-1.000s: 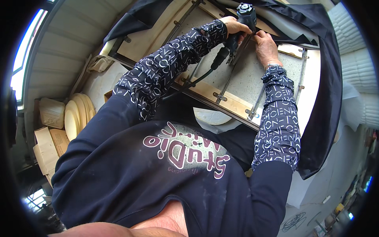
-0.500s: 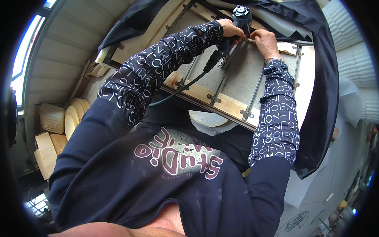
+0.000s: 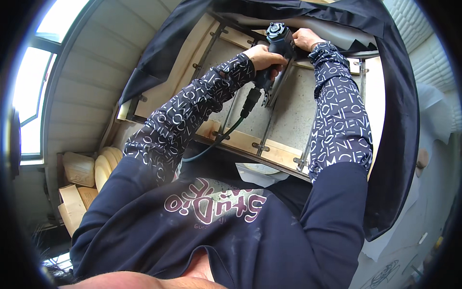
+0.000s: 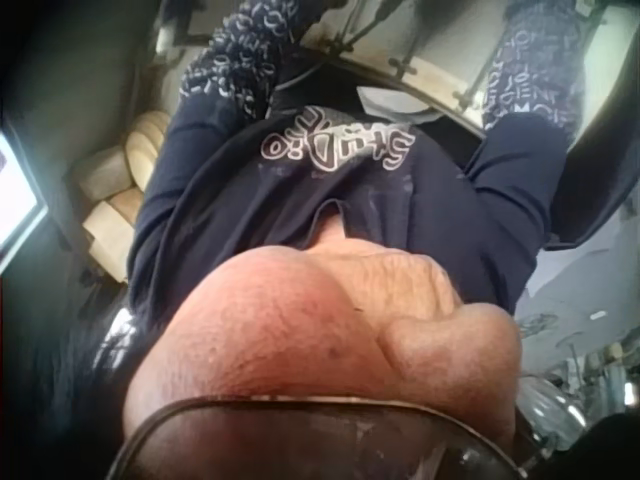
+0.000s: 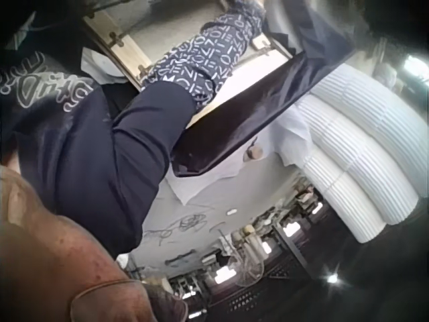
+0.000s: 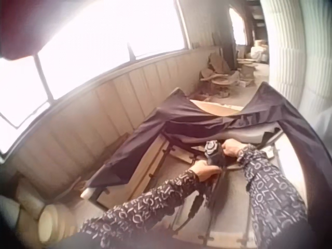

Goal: The person attaches foam padding pieces onto the corners of a frame by hand, connects an air hose to a pneumatic stapler, and staples the fabric cover onto the frame using the stapler.

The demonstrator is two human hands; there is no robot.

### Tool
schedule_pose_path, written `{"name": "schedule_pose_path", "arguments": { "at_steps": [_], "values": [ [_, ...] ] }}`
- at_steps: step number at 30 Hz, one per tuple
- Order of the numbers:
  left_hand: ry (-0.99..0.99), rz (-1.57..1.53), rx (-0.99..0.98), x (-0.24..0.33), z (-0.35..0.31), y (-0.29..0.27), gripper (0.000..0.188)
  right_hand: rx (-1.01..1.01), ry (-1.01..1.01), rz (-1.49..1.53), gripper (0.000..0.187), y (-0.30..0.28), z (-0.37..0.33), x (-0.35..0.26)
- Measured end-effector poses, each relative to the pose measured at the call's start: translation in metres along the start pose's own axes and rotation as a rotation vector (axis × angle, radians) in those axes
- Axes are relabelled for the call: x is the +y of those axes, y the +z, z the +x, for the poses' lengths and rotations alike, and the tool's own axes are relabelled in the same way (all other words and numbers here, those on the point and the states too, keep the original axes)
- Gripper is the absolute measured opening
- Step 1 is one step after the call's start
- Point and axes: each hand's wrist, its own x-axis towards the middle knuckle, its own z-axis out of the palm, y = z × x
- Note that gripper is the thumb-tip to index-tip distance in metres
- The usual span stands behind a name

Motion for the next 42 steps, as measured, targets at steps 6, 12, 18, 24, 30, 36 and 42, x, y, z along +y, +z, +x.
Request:
{"name": "schedule_pose_path", "arguments": {
  "at_steps": [6,12,18,24,30,36,42],
  "values": [
    [0.016,-0.047,0.007,-0.004,0.001,-0.003,0.022,0.002,-0.018,-0.158,0.021,0.002,-0.006,-0.006],
    [0.003,-0.100,-0.037,-0.001,0.005,0.000,0.024,-0.033,-0.161,-0.447,0.021,0.026,0.007,0.026],
    [-0.051,-0.037,-0.028,-0.001,0.011,-0.011,0.021,0.071,-0.315,-0.213,0.022,0.037,0.016,0.026],
    [-0.062,-0.014,0.024,0.007,0.003,0.000,0.022,0.079,-0.128,0.257,0.027,0.029,0.006,0.017],
    [-0.044,-0.038,0.031,0.002,0.005,-0.004,0.022,0.052,-0.091,0.383,0.032,0.019,-0.004,0.010],
    [-0.015,-0.029,0.028,0.002,0.003,-0.003,0.022,0.013,0.102,0.061,0.047,0.009,-0.014,0.014],
    [-0.014,-0.041,0.036,-0.004,0.002,-0.004,0.021,-0.060,0.239,-0.033,0.045,0.004,-0.020,0.010]
  ]
}}
